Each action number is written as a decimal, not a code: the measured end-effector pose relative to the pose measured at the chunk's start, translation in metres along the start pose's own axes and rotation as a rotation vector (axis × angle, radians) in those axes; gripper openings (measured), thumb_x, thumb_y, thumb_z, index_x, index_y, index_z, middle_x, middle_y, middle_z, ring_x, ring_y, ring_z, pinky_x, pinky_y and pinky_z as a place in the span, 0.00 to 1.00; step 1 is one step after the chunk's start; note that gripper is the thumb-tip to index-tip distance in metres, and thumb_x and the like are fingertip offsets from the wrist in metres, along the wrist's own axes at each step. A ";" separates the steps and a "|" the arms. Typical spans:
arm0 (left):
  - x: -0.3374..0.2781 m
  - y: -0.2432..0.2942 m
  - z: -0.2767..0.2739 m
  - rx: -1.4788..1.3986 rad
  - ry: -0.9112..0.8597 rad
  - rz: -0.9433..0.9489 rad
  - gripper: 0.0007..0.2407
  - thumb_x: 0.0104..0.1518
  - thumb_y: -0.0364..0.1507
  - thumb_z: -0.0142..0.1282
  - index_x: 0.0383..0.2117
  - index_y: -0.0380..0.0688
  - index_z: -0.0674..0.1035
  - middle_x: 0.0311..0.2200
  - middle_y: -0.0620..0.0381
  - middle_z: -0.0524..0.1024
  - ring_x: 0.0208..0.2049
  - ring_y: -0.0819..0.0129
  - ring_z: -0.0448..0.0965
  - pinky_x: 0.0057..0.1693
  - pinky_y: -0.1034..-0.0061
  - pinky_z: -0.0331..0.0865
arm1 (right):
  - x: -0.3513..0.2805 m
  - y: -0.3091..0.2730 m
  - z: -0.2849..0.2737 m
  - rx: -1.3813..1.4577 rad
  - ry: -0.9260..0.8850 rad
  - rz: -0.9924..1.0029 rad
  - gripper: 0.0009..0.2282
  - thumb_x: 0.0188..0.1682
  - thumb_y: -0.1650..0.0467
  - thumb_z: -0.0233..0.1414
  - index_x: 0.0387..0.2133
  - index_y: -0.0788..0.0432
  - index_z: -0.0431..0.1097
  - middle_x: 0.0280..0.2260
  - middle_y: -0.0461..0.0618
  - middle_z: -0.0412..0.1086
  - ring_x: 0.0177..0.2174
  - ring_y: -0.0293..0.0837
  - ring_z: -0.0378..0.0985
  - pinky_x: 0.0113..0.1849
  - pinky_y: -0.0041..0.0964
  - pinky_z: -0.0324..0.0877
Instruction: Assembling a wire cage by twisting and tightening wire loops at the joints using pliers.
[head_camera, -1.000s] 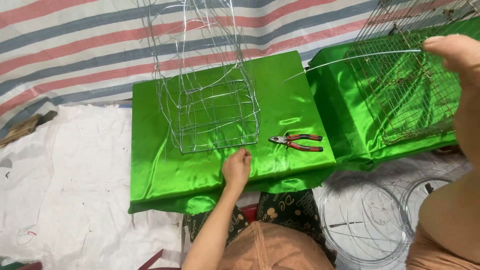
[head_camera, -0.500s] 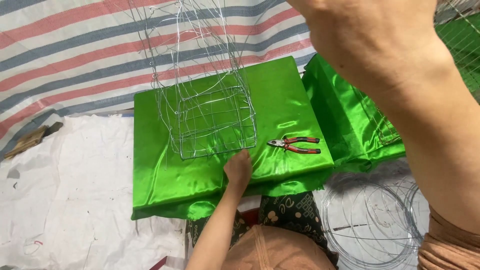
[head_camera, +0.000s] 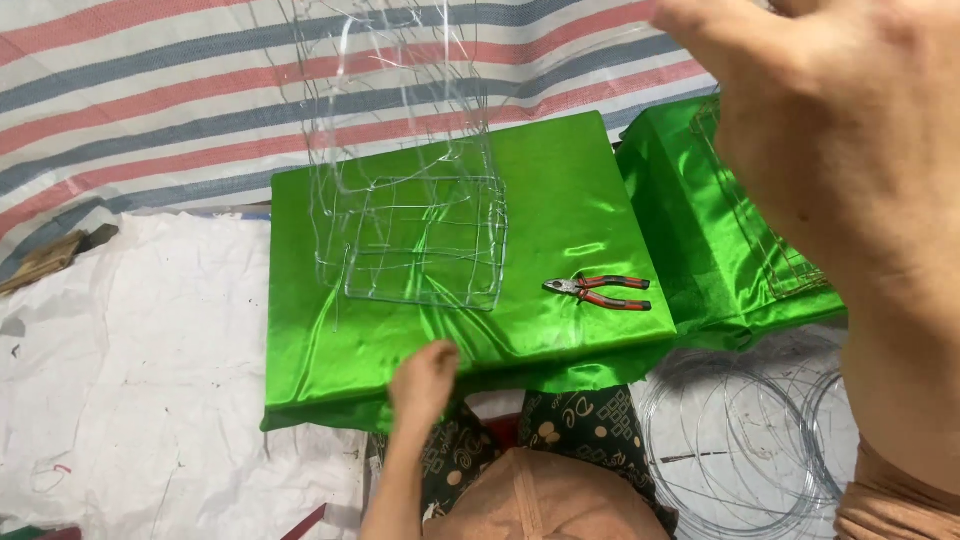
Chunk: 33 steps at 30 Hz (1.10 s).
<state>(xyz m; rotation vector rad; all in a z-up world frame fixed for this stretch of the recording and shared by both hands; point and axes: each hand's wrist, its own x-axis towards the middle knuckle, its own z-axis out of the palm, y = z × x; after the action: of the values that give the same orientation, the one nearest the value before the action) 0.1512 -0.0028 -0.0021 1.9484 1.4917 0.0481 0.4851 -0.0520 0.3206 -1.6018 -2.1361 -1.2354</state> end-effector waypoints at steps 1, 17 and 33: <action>-0.015 -0.018 -0.020 -0.162 0.040 -0.147 0.06 0.62 0.27 0.52 0.39 0.53 0.83 0.36 0.64 0.83 0.33 0.74 0.79 0.39 0.82 0.70 | -0.010 -0.001 0.004 0.121 0.020 0.056 0.20 0.63 0.89 0.55 0.57 0.58 0.85 0.48 0.51 0.82 0.45 0.50 0.84 0.43 0.40 0.74; -0.164 -0.306 -0.070 0.071 1.088 -0.412 0.07 0.70 0.26 0.56 0.46 0.48 0.87 0.40 0.54 0.81 0.44 0.56 0.79 0.50 0.63 0.70 | -0.106 -0.234 0.119 1.413 -1.027 0.575 0.11 0.58 0.70 0.46 0.51 0.53 0.72 0.33 0.45 0.82 0.12 0.31 0.63 0.17 0.24 0.63; -0.110 -0.249 -0.017 0.170 1.264 -0.301 0.16 0.57 0.26 0.65 0.52 0.41 0.82 0.57 0.39 0.67 0.54 0.37 0.63 0.52 0.42 0.65 | -0.242 -0.344 0.184 1.809 -0.908 1.015 0.10 0.54 0.70 0.51 0.41 0.63 0.78 0.26 0.52 0.82 0.27 0.39 0.82 0.28 0.29 0.68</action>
<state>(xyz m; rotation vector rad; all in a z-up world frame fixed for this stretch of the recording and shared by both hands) -0.1042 -0.0604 -0.0801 1.8075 2.5918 1.2376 0.3387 -0.1120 -0.1108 -1.5678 -1.1063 1.5141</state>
